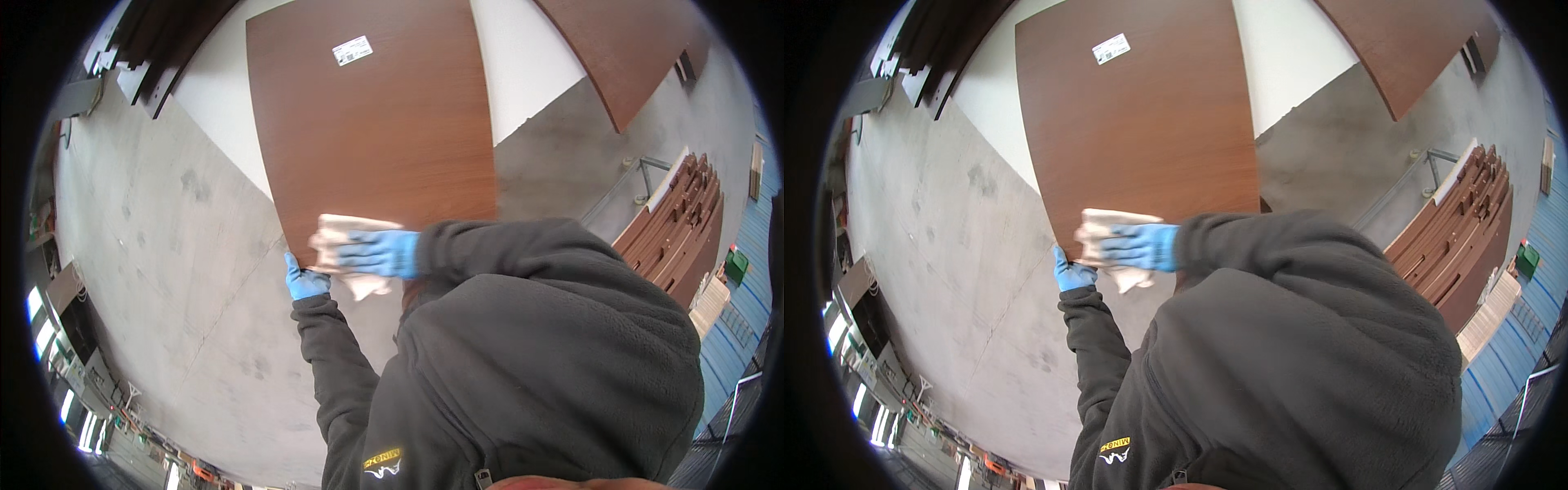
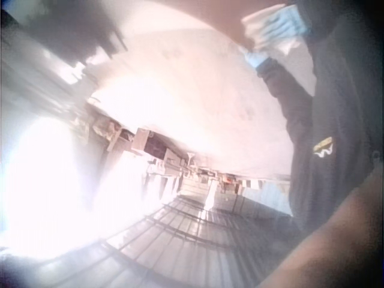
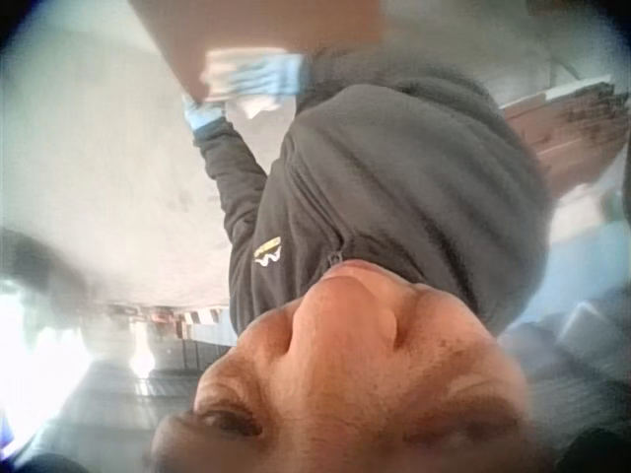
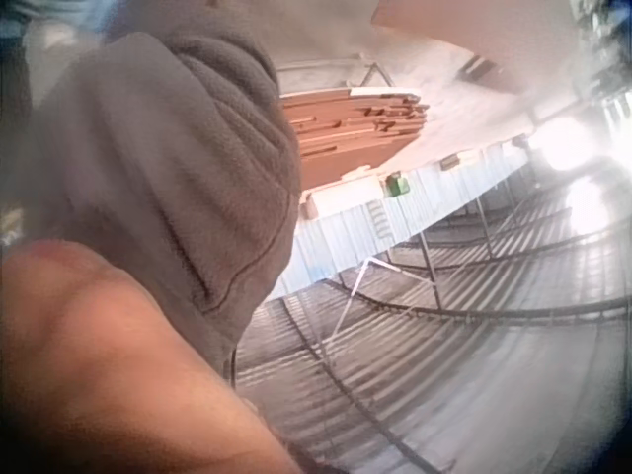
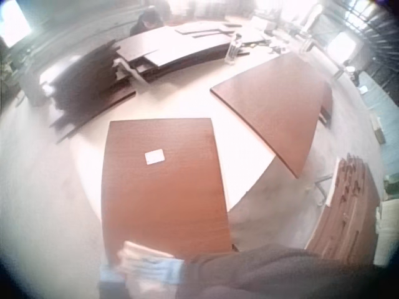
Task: The person wipes a white board and several brown panels with a cloth, occasionally using a water bottle to moisten the cloth. They handle the panels one at a time, flip them over, and stack them on the floor.
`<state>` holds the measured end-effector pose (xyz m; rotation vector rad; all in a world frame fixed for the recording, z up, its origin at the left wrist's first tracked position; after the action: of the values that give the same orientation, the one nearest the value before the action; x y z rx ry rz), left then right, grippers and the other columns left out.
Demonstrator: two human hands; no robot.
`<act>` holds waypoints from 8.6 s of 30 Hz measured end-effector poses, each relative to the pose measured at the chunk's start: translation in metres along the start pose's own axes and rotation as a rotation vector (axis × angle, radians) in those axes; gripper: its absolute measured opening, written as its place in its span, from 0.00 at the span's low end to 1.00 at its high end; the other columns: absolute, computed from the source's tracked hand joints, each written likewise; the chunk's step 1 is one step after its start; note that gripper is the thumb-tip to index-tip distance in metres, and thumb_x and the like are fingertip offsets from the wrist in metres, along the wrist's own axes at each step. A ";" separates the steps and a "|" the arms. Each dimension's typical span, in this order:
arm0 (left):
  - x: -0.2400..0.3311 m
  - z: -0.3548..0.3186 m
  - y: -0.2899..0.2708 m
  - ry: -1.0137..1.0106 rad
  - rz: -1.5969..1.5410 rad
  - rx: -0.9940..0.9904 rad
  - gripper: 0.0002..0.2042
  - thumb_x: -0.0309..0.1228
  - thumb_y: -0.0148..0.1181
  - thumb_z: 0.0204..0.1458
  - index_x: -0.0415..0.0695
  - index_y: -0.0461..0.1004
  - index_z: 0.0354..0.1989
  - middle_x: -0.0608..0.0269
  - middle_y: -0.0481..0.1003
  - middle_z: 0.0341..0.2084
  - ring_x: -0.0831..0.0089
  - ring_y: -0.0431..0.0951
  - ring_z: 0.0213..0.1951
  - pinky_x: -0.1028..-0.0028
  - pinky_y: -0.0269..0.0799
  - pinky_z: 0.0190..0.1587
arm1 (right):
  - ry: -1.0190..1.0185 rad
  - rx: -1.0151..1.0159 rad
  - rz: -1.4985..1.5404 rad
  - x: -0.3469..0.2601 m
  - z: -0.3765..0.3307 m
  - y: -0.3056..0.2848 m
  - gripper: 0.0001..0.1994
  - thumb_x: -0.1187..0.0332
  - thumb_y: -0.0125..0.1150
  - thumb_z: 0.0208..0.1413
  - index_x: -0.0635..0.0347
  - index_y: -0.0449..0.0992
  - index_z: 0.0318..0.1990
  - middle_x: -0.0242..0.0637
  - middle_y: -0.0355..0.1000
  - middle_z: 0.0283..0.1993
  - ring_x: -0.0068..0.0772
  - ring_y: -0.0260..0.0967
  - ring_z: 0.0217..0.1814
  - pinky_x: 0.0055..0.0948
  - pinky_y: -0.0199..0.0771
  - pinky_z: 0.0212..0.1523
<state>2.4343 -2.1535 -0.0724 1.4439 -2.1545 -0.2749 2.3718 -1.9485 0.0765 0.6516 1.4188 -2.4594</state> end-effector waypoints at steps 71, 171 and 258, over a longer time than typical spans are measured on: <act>0.094 -0.494 0.417 1.858 0.739 0.211 0.22 0.39 0.52 0.69 0.31 0.78 0.57 0.48 0.81 0.48 0.58 0.84 0.47 0.63 0.83 0.51 | 1.380 1.105 1.591 0.184 -0.114 -0.171 0.47 0.26 0.34 0.67 0.63 0.66 0.72 0.44 0.71 0.69 0.44 0.69 0.69 0.41 0.66 0.72; -3.097 -0.582 2.420 0.397 0.533 -2.393 0.20 0.35 0.71 0.52 0.35 0.78 0.49 0.57 0.80 0.32 0.61 0.80 0.25 0.66 0.73 0.29 | 1.064 2.965 0.453 0.452 -3.144 -2.109 0.40 0.34 0.39 0.70 0.59 0.61 0.75 0.43 0.66 0.72 0.47 0.65 0.70 0.44 0.68 0.69; -4.888 0.265 4.111 -0.126 0.432 0.187 0.18 0.33 0.68 0.62 0.37 0.75 0.56 0.59 0.80 0.45 0.67 0.82 0.44 0.66 0.84 0.40 | 1.909 0.279 -0.125 2.251 -4.793 -4.114 0.31 0.43 0.59 0.58 0.70 0.84 0.39 0.62 0.80 0.40 0.60 0.79 0.48 0.47 0.74 0.52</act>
<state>0.4359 3.9184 0.0054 1.0345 -2.5833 -0.0051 -0.0114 4.3192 0.0440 3.4392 1.2091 -1.5540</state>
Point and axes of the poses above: each hand's wrist, its own z-axis towards the middle knuckle, its own y-axis out of the palm, x = y × z, the point moved 10 cm from there along z, towards the middle knuckle
